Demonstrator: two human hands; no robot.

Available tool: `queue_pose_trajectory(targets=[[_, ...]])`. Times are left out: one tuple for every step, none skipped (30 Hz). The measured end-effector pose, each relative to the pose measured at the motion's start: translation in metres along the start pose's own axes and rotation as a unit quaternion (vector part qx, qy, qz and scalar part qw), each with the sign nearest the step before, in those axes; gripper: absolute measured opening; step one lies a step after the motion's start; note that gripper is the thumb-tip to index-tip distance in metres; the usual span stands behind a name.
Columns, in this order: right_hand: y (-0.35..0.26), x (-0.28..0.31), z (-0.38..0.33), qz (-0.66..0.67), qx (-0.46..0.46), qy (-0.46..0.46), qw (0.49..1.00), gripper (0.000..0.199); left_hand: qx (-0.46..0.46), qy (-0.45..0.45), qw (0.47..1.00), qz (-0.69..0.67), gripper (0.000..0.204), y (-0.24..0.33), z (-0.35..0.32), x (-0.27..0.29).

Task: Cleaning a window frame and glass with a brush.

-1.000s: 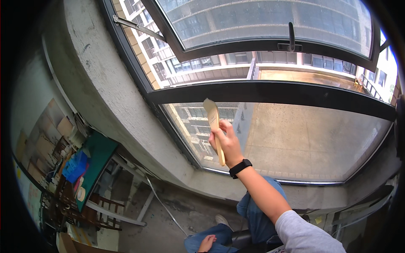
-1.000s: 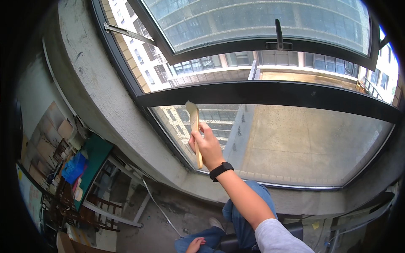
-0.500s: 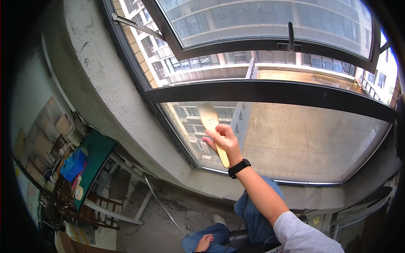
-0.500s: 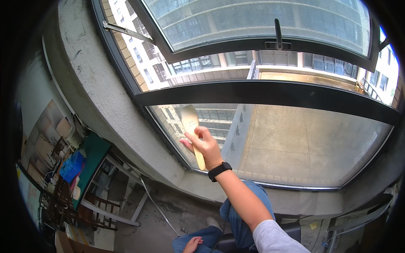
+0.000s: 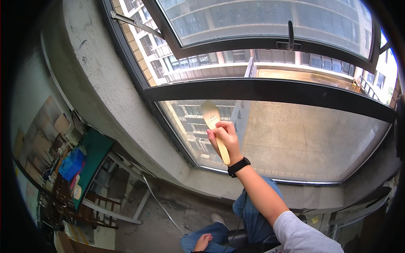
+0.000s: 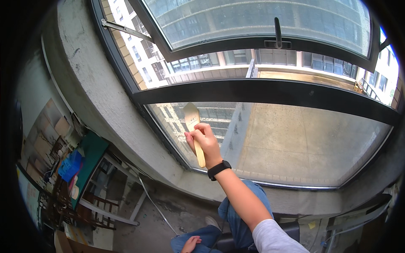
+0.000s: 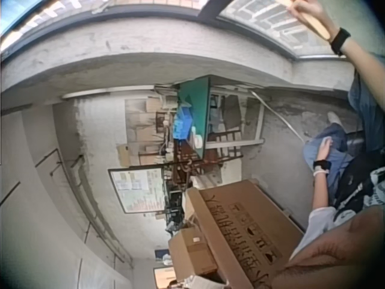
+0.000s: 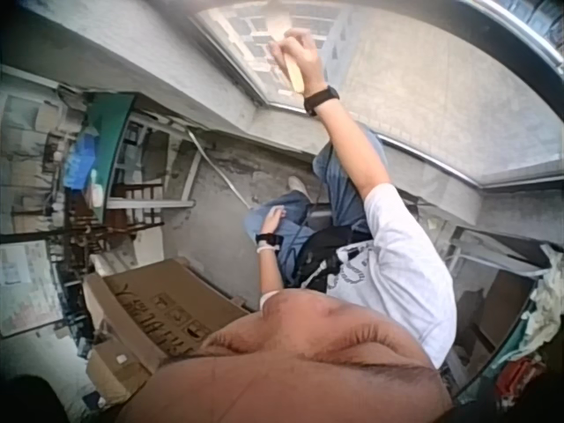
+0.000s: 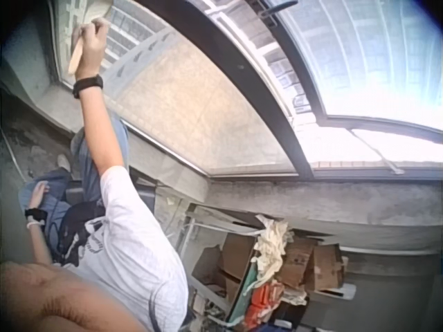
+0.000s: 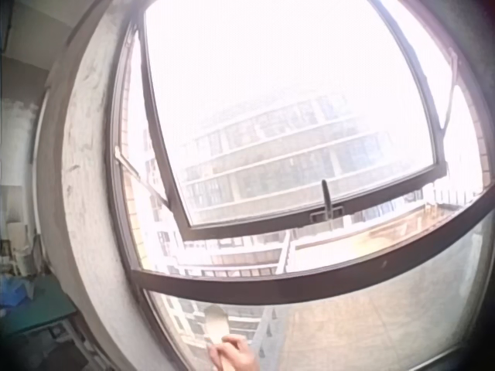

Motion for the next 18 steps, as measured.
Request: queue_pose_trajectory(targets=[[0.001,0.003,0.001,-0.023,0.003,0.024,0.999,0.015,-0.002,0.002,1.0,0.004,0.031,0.003,0.0,-0.001],[0.003,0.004,0.001,-0.031,-0.013,0.022,0.999,0.016,0.0,0.0,1.0,0.004,0.031,0.003,-0.001,-0.002],[0.0,0.002,0.0,-0.029,-0.012,0.021,0.999,0.016,-0.003,0.007,1.0,-0.002,0.03,0.005,-0.001,-0.001],[-0.001,-0.002,-0.003,-0.034,-0.037,-0.018,0.999,0.016,-0.006,0.014,1.0,-0.007,0.03,0.008,-0.001,0.0],[-0.001,-0.008,-0.006,-0.039,-0.062,-0.057,0.996,0.017,-0.007,0.017,1.0,-0.008,0.03,0.011,-0.002,0.003],[0.004,-0.014,-0.01,-0.033,-0.097,-0.096,0.99,0.021,-0.049,0.035,0.997,0.053,0.029,0.025,0.0,0.008],[0.009,-0.016,-0.013,-0.035,-0.097,-0.095,0.99,0.021,-0.091,0.049,0.988,0.113,0.029,0.044,0.002,0.01],[0.017,-0.017,-0.016,-0.05,-0.111,-0.113,0.986,0.022,-0.114,0.062,0.981,0.146,0.027,0.08,0.005,0.007],[0.02,-0.021,-0.018,-0.059,-0.124,-0.134,0.981,0.022,-0.181,0.045,0.961,0.206,0.026,0.119,0.009,0.005],[0.019,-0.023,-0.019,-0.054,-0.128,-0.15,0.979,0.021,-0.191,0.045,0.949,0.248,0.026,0.159,0.012,0.001],[0.018,-0.024,-0.021,-0.055,-0.129,-0.151,0.978,0.021,-0.291,0.07,0.91,0.288,0.028,0.203,0.017,-0.008],[0.012,-0.025,-0.021,-0.046,-0.12,-0.16,0.979,0.021,-0.272,-0.023,0.91,0.314,0.029,0.242,0.03,-0.014],[0.006,-0.027,-0.024,-0.035,-0.111,-0.17,0.979,0.021,-0.298,-0.019,0.913,0.279,0.03,0.28,0.034,-0.022],[0.002,-0.033,-0.028,-0.026,-0.112,-0.197,0.974,0.019,-0.322,-0.013,0.914,0.245,0.033,0.312,0.035,-0.033],[-0.002,-0.036,-0.033,-0.023,-0.113,-0.198,0.973,0.019,-0.355,0.008,0.907,0.225,0.035,0.337,0.038,-0.041],[-0.005,-0.039,-0.038,-0.016,-0.1,-0.22,0.97,0.018,-0.39,0.024,0.899,0.2,0.038,0.356,0.044,-0.053],[-0.008,-0.043,-0.045,-0.006,-0.089,-0.243,0.966,0.017,-0.395,0.055,0.902,0.169,0.043,0.364,0.051,-0.062],[-0.008,-0.045,-0.049,-0.011,-0.089,-0.249,0.964,0.017,-0.403,0.083,0.897,0.164,0.043,0.371,0.057,-0.072]])
Point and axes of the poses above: each hand's wrist, its own z-axis towards the middle knuckle, its own x-axis out of the back of the hand, y = z × x, the point moved 5 cm from there along z, towards the middle knuckle, and after that the axes turned 15 degrees about -x, right-handed, at the moved point
